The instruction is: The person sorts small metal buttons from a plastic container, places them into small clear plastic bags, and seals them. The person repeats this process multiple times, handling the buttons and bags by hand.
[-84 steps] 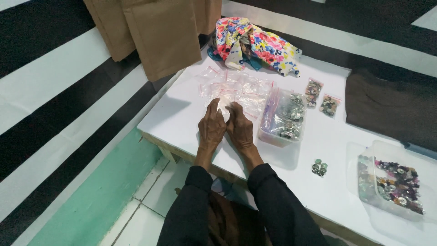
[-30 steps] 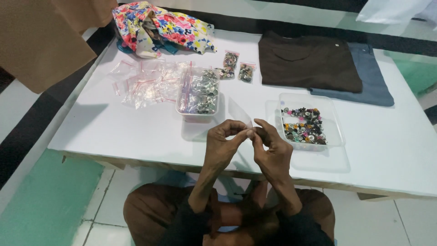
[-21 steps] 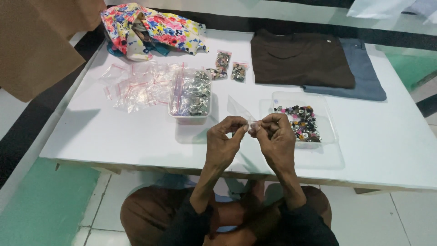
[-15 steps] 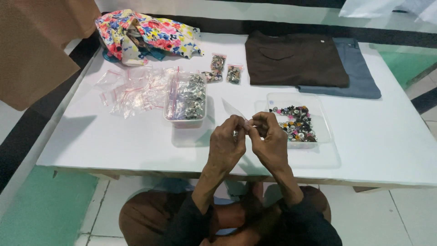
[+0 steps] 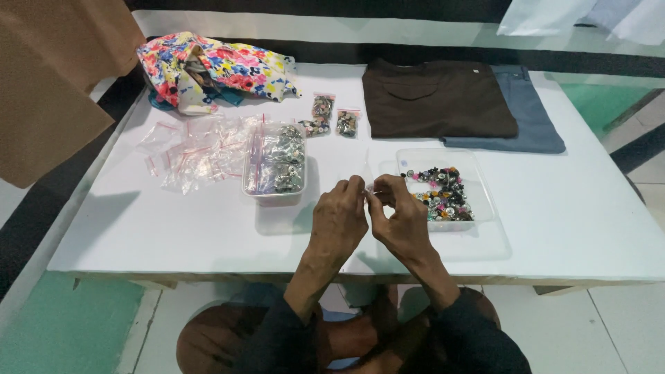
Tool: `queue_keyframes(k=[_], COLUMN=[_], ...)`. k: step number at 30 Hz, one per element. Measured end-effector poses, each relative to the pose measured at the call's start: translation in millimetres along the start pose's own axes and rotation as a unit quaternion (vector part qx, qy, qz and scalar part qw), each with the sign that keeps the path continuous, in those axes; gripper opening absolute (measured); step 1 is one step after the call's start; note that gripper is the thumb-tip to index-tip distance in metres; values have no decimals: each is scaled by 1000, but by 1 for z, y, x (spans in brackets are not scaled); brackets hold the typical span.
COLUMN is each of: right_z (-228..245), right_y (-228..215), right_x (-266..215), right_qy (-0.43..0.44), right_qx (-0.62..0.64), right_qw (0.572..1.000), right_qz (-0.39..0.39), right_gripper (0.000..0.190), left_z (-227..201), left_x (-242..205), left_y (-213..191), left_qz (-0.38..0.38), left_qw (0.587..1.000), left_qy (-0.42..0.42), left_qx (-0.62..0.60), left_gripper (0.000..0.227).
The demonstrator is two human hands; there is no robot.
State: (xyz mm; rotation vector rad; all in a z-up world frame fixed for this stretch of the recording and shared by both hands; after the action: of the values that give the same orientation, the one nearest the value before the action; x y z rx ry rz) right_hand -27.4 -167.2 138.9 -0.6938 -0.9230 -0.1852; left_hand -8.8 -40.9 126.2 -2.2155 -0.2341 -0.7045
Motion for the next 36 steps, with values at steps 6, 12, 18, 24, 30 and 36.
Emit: queue_keyframes(k=[6, 12, 18, 24, 30, 36], right_z=[-14, -10, -31, -38, -28, -29], right_y=[12, 3, 0, -8, -14, -13], right_x=[-13, -12, -9, -11, -12, -8], right_qy=[24, -136, -252, -303, -373, -302], right_qx=[-39, -174, -245, -240, -241, -265], right_qw=[999, 971, 928, 911, 887, 903], right_qz=[-3, 90, 126, 142, 127, 151], right_gripper=[29, 33, 41, 37, 34, 26], left_z=[14, 11, 29, 29, 36, 14], left_x=[1, 6, 6, 7, 6, 3], left_y=[12, 7, 14, 11, 15, 7], left_qz=[7, -10, 33, 61, 112, 122], left_qw=[999, 998, 997, 994, 986, 986], left_qy=[-41, -25, -65, -89, -118, -89], left_qx=[16, 55, 0, -33, -13, 72], left_gripper=[12, 7, 10, 14, 18, 20])
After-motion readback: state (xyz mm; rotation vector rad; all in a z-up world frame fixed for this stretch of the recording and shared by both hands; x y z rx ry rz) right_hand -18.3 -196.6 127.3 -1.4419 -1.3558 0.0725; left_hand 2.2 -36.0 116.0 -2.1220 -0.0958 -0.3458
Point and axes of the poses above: each hand's wrist, its own x-axis towards the middle knuckle, its own y-axis out of the palm, z = x × y, the point moved 1 cm from there along x, towards the middle knuckle, and after that the axes turned 11 degrees about -y, right-handed, at the moved point
